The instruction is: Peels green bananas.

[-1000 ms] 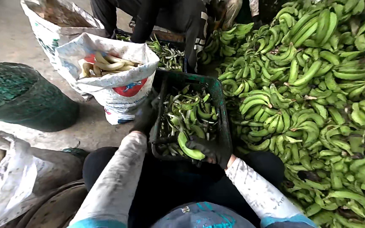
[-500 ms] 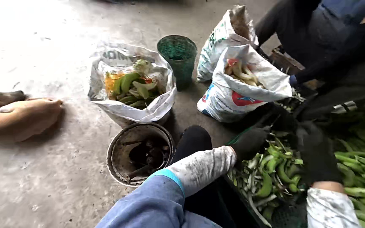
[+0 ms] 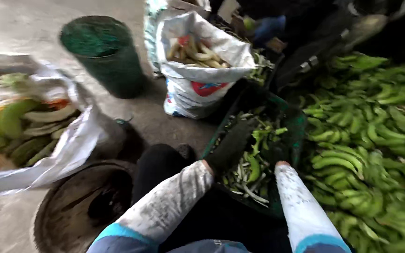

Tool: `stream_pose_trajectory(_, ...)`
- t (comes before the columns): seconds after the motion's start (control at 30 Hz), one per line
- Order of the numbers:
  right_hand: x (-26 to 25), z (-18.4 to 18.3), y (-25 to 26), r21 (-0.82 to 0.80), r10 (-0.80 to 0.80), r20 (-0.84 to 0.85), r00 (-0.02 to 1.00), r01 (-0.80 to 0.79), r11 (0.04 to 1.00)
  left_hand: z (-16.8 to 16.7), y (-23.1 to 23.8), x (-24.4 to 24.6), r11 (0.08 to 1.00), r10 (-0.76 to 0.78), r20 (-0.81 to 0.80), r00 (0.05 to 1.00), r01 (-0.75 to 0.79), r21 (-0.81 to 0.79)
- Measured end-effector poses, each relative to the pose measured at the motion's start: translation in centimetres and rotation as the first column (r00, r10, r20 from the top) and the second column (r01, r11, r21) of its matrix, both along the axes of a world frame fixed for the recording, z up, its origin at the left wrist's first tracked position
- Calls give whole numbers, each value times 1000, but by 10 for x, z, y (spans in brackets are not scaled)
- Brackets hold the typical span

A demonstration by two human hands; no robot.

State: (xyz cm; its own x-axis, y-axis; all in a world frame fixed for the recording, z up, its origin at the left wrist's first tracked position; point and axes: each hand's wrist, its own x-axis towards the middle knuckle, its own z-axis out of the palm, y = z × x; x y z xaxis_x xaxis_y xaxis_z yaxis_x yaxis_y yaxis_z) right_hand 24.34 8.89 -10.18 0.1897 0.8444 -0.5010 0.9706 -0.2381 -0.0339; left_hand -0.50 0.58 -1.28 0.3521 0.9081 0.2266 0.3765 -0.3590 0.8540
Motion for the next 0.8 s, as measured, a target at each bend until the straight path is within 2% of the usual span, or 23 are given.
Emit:
stream_pose_trajectory(0.03, 5, 5, 0, 6, -25, -64, 998, 26, 1000, -4, 2, 3, 999, -5, 97, 995, 10, -50)
stream_pose_trajectory(0.1, 19, 16, -5, 81, -81, -240, 967, 103, 991, -7, 3, 9, 966, 43, 355, 934, 52, -252)
stream_pose_trajectory(0.13, 25, 22, -10, 136, -118, -358, 926, 176, 975, -6, 2, 13, 932, 110, 441, 891, 61, -357)
stream_pose_trajectory(0.2, 38, 37, -26, 178, -191, -623, 758, 376, 909, 1, -1, 17, 880, 198, 468, 862, 55, -473)
stream_pose_trajectory(0.23, 42, 46, -35, 171, -203, -753, 626, 484, 858, 3, -2, 18, 876, 205, 452, 868, 44, -481)
stream_pose_trajectory(0.27, 44, 57, -44, 133, -159, -888, 431, 573, 809, 5, -3, 20, 885, 190, 438, 879, 40, -464)
stream_pose_trajectory(0.3, 46, 65, -51, 61, -75, -978, 194, 613, 787, 8, -4, 23, 898, 172, 428, 887, 37, -438)
stream_pose_trajectory(0.33, 47, 73, -55, 5, 8, -1000, -3, 616, 788, 8, -4, 26, 912, 141, 428, 893, 51, -408)
stream_pose_trajectory(0.37, 43, 80, -60, -19, 58, -993, -100, 632, 775, 8, -6, 30, 920, 107, 422, 900, 71, -385)
stream_pose_trajectory(0.4, 37, 87, -65, -20, 81, -989, -121, 663, 749, 7, -7, 34, 926, 67, 407, 911, 95, -365)
stream_pose_trajectory(0.47, 20, 96, -70, 16, 120, -988, -95, 719, 695, 5, -9, 41, 931, 17, 377, 926, 123, -344)
stream_pose_trajectory(0.6, -3, 105, -77, 30, 194, -966, -172, 669, 743, 7, -10, 48, 942, -47, 427, 903, 182, -282)
stream_pose_trajectory(0.67, -13, 108, -83, -7, 158, -971, -178, 685, 728, 8, -10, 46, 945, -70, 409, 910, 192, -265)
stream_pose_trajectory(0.8, -22, 107, -88, -148, 91, -946, -310, 666, 731, 7, -11, 44, 944, -96, 358, 929, 198, -262)
